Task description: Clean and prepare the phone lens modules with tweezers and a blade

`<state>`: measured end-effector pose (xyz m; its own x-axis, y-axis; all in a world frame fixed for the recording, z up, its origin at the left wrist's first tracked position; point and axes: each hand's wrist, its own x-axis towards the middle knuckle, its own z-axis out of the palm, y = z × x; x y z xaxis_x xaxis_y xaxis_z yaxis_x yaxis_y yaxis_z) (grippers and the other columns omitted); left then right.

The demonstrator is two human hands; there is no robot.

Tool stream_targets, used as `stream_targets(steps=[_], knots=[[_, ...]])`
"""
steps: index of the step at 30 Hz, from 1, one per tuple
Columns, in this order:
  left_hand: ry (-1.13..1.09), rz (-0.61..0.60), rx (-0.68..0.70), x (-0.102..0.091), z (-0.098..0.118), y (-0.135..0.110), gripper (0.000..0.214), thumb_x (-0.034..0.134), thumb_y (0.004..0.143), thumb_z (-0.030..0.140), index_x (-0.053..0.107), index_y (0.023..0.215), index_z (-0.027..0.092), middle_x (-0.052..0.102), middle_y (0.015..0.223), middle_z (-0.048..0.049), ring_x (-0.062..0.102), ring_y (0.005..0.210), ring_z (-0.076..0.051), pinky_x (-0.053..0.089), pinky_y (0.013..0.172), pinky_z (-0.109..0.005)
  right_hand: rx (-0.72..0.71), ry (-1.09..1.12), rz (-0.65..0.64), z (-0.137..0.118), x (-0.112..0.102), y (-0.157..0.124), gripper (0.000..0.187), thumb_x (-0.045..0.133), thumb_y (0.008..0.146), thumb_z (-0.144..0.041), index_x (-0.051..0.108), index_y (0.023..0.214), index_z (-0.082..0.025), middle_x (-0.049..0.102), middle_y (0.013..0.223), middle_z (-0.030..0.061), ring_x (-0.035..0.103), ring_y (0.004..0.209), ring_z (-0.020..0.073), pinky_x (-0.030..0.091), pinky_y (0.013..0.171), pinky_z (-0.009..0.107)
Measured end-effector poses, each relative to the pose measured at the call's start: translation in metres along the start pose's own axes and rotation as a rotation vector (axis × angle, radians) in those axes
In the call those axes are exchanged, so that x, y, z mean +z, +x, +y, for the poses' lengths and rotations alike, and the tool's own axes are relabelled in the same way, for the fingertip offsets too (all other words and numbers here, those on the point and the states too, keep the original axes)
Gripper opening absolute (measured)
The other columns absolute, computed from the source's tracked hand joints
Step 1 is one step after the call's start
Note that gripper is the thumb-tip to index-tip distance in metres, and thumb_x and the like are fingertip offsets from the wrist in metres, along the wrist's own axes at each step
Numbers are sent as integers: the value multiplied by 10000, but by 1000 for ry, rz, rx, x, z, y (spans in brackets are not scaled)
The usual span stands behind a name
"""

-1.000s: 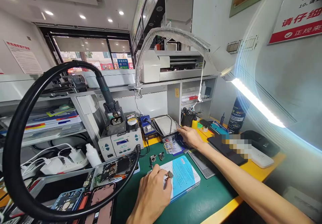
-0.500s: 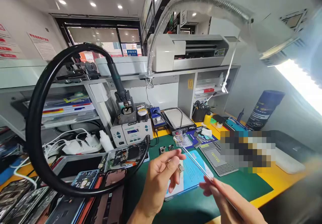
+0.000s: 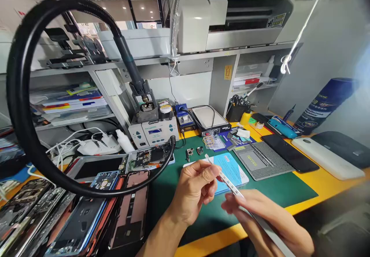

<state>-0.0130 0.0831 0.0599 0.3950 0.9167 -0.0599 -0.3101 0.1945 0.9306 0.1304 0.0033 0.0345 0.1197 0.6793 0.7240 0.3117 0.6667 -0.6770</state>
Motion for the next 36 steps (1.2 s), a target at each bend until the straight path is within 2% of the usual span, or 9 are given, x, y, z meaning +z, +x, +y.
stream_targets(steps=[2, 6, 10, 14, 18, 26, 29, 32, 36], knots=[[122, 20, 22, -3, 0, 1, 429, 680, 859, 571, 725, 902, 147, 616, 678, -23, 443, 474, -92, 299, 397, -213, -72, -46, -93, 5, -7, 26, 445, 697, 880, -69, 762, 1199, -373, 827, 929, 30, 797, 782, 239, 661, 628, 318], [503, 187, 210, -22, 1, 4, 324, 674, 917, 425, 747, 1107, 173, 701, 888, -64, 550, 662, -139, 452, 600, -267, 131, 136, 170, 24, -19, 85, 138, 696, 953, -224, 803, 1023, -274, 799, 793, 39, 737, 590, 197, 623, 550, 338], [929, 157, 359, -33, -6, 6, 137, 701, 866, 251, 783, 967, 208, 698, 915, -62, 576, 855, -222, 445, 810, -362, 632, 608, -128, 69, -34, 135, 248, 887, 776, -330, 777, 954, -198, 795, 783, 39, 773, 678, 210, 636, 574, 305], [1202, 54, 419, -27, -18, 8, 171, 628, 899, 180, 772, 990, 195, 713, 993, -91, 575, 972, -283, 417, 875, -437, 788, 666, -212, 116, -37, 151, 331, 923, 722, -366, 755, 873, -124, 764, 681, 51, 726, 546, 165, 591, 465, 237], [1317, 19, 439, -23, -26, 12, 268, 499, 976, 164, 761, 1033, 165, 704, 992, -124, 568, 961, -295, 414, 853, -458, 847, 712, -208, 131, -34, 141, 321, 868, 788, -416, 715, 804, -134, 719, 603, 14, 681, 479, 128, 545, 419, 195], [1065, 151, 367, -23, -28, 21, 239, 544, 951, 241, 779, 945, 197, 708, 945, -106, 602, 915, -260, 440, 848, -398, 909, 774, -185, 129, -33, 135, 308, 865, 789, -403, 704, 836, -145, 720, 608, 7, 676, 479, 128, 527, 404, 183], [814, 290, 223, -25, -25, 22, 223, 592, 941, 324, 765, 952, 183, 691, 884, -78, 597, 766, -200, 460, 700, -321, 918, 790, -188, 130, -35, 135, 272, 839, 823, -394, 715, 855, -154, 721, 611, -1, 666, 475, 116, 522, 406, 173], [521, 357, 38, -29, -20, 24, 320, 609, 935, 436, 726, 895, 141, 592, 694, -16, 436, 510, -102, 341, 482, -243, 934, 795, -232, 128, -35, 132, 271, 826, 836, -403, 723, 831, -153, 740, 634, 16, 669, 473, 117, 527, 415, 180], [205, 387, -80, -32, -14, 26, 341, 677, 876, 469, 678, 851, 129, 554, 691, 10, 356, 476, -51, 266, 443, -199, 958, 782, -325, 124, -32, 128, 291, 840, 825, -375, 720, 733, -127, 741, 598, 57, 676, 457, 134, 526, 414, 188]])
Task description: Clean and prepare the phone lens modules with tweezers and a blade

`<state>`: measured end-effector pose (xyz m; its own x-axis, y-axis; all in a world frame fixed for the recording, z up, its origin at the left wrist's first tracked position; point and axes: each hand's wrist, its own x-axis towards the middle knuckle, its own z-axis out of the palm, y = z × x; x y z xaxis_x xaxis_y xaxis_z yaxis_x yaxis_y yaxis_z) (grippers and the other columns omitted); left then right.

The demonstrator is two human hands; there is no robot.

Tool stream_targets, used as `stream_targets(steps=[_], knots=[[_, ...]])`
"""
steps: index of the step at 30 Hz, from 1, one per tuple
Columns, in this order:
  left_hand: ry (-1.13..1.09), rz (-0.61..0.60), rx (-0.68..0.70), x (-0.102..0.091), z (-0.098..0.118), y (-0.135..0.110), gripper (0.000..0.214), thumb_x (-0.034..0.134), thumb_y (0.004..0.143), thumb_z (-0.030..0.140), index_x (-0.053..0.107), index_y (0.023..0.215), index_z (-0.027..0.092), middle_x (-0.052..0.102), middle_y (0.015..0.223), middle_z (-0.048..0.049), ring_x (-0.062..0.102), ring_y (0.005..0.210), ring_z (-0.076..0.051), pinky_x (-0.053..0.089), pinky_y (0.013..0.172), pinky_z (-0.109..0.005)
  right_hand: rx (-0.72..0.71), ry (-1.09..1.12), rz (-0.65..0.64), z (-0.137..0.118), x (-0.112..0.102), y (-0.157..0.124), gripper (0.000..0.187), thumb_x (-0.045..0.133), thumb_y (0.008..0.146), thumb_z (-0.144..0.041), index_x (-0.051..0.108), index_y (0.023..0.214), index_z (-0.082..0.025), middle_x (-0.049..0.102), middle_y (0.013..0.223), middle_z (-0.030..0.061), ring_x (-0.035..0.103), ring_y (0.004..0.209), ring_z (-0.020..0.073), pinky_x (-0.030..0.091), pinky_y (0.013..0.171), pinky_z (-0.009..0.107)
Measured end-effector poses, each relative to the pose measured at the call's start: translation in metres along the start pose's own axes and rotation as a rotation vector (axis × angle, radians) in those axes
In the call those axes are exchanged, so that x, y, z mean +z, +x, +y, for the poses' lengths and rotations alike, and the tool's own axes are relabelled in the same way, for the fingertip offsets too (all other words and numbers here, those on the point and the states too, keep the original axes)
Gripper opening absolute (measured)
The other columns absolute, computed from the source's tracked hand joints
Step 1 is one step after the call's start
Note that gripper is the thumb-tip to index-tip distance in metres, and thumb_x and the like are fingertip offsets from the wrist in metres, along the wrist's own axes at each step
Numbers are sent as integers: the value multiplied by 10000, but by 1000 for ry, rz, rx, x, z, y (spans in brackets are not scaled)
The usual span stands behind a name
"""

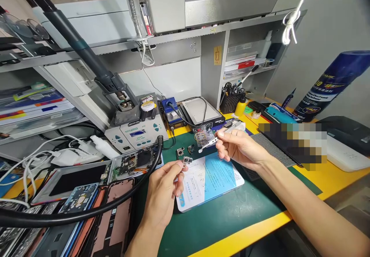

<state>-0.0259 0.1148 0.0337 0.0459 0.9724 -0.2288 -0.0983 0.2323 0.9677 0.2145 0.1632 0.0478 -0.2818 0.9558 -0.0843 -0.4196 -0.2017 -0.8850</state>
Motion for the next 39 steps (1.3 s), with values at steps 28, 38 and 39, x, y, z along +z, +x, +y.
stream_targets(steps=[28, 38, 39], knots=[[-198, -73, -95, 16, 7, -17, 294, 752, 837, 419, 720, 799, 130, 550, 573, 24, 393, 386, -39, 259, 392, -185, -649, -754, 34, 47, 39, -20, 218, 762, 892, -210, 704, 1095, -265, 806, 1016, 33, 784, 892, 187, 651, 795, 301], [31, -14, 37, 17, 1, -20, 352, 698, 916, 476, 720, 852, 131, 500, 579, 40, 404, 465, -59, 318, 448, -196, -430, -349, 2, 46, 47, -21, 263, 816, 851, -207, 680, 1076, -224, 812, 1021, 73, 789, 908, 192, 647, 822, 306], [30, -14, 38, 17, 1, -20, 347, 696, 919, 474, 719, 858, 133, 498, 580, 41, 403, 466, -59, 317, 447, -195, -426, -340, 5, 46, 47, -21, 256, 814, 853, -201, 679, 1069, -223, 812, 1019, 73, 788, 895, 186, 644, 817, 300]])
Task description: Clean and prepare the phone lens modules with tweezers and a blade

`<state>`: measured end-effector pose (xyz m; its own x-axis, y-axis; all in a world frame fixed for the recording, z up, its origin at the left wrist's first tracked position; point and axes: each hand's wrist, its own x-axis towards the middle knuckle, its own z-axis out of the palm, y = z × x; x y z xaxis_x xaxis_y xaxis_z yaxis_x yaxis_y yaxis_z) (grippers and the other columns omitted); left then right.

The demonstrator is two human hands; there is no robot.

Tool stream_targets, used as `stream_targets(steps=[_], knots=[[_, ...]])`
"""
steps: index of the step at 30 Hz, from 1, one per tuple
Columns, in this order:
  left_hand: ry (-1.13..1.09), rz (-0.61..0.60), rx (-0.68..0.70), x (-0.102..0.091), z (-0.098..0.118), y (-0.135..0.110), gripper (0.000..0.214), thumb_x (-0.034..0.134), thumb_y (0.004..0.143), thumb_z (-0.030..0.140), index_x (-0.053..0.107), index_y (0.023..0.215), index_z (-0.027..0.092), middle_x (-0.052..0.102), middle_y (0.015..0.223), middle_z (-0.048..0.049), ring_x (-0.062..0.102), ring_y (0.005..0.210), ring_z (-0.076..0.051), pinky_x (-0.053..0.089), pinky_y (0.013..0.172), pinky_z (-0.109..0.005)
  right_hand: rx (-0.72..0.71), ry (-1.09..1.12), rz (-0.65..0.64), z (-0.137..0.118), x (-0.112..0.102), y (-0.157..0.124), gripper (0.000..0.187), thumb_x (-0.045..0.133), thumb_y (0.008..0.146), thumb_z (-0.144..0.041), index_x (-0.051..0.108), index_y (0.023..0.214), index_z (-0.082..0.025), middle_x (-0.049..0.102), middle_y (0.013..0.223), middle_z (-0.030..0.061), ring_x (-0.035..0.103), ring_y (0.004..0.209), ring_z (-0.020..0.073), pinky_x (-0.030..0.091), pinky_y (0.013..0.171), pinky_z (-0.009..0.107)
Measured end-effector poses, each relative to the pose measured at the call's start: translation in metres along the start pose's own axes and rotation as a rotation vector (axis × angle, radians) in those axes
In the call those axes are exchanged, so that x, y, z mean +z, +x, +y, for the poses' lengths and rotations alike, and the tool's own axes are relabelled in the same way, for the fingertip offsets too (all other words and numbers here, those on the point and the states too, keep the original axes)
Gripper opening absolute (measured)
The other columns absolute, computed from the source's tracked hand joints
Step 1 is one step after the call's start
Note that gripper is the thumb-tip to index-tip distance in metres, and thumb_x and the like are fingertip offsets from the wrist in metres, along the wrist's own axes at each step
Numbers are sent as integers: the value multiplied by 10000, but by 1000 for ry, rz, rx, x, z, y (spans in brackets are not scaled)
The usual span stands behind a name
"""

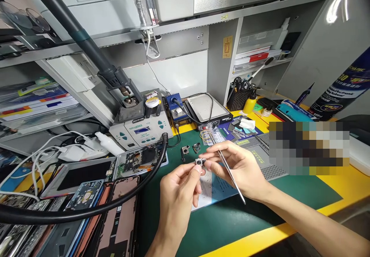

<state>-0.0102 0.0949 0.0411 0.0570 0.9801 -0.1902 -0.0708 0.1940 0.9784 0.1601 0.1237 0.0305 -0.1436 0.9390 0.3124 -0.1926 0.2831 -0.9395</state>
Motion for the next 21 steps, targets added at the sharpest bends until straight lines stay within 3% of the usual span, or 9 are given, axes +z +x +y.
stream_targets(steps=[10, 16, 21], knots=[[51, 11, 13, 2, -2, 0, 321, 689, 927, 457, 719, 899, 138, 504, 585, 41, 421, 485, -76, 330, 443, -201, -89, -102, 36, 0, 5, -5, 222, 769, 877, -174, 656, 1062, -220, 784, 983, 73, 765, 828, 185, 634, 780, 339], [40, 6, 18, 3, -3, -1, 312, 694, 926, 449, 725, 880, 143, 492, 576, 44, 414, 491, -78, 334, 445, -202, -69, -75, 25, -1, 6, -5, 176, 768, 892, -193, 665, 1032, -223, 787, 934, 57, 756, 780, 166, 624, 726, 310], [-69, 5, 1, 4, 1, -1, 315, 713, 902, 447, 719, 838, 139, 491, 564, 40, 405, 479, -75, 324, 435, -200, -21, 60, -21, -1, 4, -7, 279, 783, 886, -156, 654, 1119, -240, 794, 1101, 68, 776, 872, 153, 627, 835, 312]])
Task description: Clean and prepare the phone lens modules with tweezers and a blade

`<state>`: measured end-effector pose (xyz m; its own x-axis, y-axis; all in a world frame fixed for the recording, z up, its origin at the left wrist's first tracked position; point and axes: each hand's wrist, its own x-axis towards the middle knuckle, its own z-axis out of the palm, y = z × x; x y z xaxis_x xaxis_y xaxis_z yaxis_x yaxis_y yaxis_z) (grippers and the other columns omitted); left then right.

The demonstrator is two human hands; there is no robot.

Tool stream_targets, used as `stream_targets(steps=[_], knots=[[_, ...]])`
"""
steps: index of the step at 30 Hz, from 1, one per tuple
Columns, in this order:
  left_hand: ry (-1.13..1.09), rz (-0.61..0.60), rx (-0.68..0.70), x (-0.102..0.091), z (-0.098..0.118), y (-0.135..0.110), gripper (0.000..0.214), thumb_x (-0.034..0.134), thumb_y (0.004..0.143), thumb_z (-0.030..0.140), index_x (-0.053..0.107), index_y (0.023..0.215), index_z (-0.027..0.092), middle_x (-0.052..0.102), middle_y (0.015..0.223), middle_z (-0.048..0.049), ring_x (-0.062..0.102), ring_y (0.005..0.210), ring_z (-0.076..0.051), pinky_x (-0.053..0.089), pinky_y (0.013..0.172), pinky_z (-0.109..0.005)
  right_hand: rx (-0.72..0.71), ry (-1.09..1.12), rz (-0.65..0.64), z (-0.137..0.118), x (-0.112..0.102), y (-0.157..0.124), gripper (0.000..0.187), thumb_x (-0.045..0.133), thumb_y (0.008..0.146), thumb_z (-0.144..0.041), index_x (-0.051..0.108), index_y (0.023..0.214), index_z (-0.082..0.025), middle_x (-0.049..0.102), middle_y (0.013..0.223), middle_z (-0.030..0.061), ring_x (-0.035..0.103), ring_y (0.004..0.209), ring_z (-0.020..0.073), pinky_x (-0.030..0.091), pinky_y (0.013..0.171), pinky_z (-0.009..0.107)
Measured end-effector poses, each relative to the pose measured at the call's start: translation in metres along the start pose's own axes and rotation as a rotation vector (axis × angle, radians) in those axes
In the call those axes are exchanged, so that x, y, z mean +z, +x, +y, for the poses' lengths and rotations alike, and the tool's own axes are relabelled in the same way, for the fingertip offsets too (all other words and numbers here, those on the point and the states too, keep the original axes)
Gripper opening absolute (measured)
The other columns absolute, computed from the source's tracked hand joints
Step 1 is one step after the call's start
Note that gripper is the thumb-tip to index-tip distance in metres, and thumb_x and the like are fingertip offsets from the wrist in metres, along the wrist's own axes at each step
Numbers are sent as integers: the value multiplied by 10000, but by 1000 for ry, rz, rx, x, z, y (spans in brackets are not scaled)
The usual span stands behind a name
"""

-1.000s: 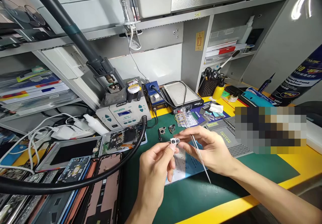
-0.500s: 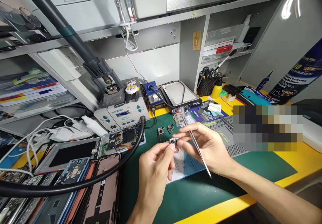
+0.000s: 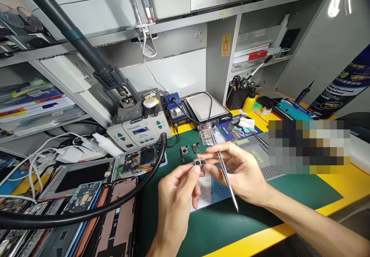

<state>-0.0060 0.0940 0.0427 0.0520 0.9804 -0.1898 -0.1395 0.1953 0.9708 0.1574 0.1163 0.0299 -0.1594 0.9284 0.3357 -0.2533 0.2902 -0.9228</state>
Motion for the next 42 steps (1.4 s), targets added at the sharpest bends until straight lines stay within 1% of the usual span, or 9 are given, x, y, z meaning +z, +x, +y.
stream_targets(steps=[4, 12, 17, 20, 25, 28, 32, 38, 42], knots=[[-94, -9, -29, 0, 4, -1, 317, 728, 883, 432, 712, 790, 130, 492, 529, 37, 390, 449, -61, 302, 430, -191, 28, 111, -55, -2, -1, 0, 303, 768, 901, -136, 638, 1152, -244, 781, 1188, 81, 785, 907, 160, 633, 867, 337], [-80, 5, -7, 0, 4, -5, 338, 745, 873, 458, 735, 825, 123, 517, 535, 29, 420, 448, -65, 327, 438, -196, 121, 222, -51, -9, -1, 4, 279, 779, 884, -98, 675, 1079, -268, 818, 1095, 9, 774, 1004, 120, 619, 876, 229], [-45, -11, 6, 0, 2, -6, 319, 734, 896, 445, 757, 910, 128, 521, 557, 36, 446, 459, -70, 354, 444, -202, 264, 305, -47, -12, -1, 6, 286, 790, 877, -120, 666, 1095, -256, 815, 1112, 32, 776, 979, 139, 611, 885, 281], [-47, -47, 4, 1, 0, -6, 306, 712, 920, 434, 753, 865, 136, 525, 567, 32, 457, 478, -73, 368, 452, -200, 312, 323, -37, -11, -1, 6, 318, 820, 847, -134, 668, 1101, -251, 814, 1114, 43, 765, 1021, 159, 587, 912, 308], [-73, -69, -13, 7, 2, -5, 323, 707, 927, 434, 777, 827, 136, 557, 552, 14, 460, 479, -78, 365, 444, -196, 353, 285, -25, -9, -1, 5, 257, 818, 854, -201, 688, 1073, -234, 804, 1108, 58, 745, 953, 169, 557, 847, 316], [-83, -77, -22, 8, 3, -5, 340, 701, 932, 433, 785, 786, 137, 582, 555, -3, 477, 487, -83, 367, 446, -195, 390, 227, -43, -9, -2, 4, 156, 774, 896, -276, 711, 1027, -218, 781, 960, 40, 715, 878, 184, 539, 814, 342], [-72, -84, -26, 6, 1, -6, 348, 698, 935, 439, 785, 773, 144, 600, 567, -8, 485, 489, -81, 377, 461, -195, 417, 229, -84, -10, -2, 4, 131, 737, 918, -317, 724, 981, -203, 706, 799, 6, 692, 785, 193, 530, 782, 367], [-32, -85, -19, 5, 1, -6, 342, 704, 929, 453, 784, 803, 145, 589, 558, 0, 478, 496, -86, 369, 464, -201, 386, 220, -72, -10, -2, 5, 130, 751, 901, -313, 745, 933, -188, 705, 825, 10, 667, 751, 165, 516, 753, 338], [28, -28, 25, 7, 3, -7, 342, 714, 911, 447, 766, 765, 141, 583, 543, -2, 467, 492, -89, 362, 478, -209, 375, 210, -71, -8, -2, 5, 103, 738, 896, -276, 754, 920, -178, 707, 779, 10, 636, 702, 143, 506, 704, 301]])
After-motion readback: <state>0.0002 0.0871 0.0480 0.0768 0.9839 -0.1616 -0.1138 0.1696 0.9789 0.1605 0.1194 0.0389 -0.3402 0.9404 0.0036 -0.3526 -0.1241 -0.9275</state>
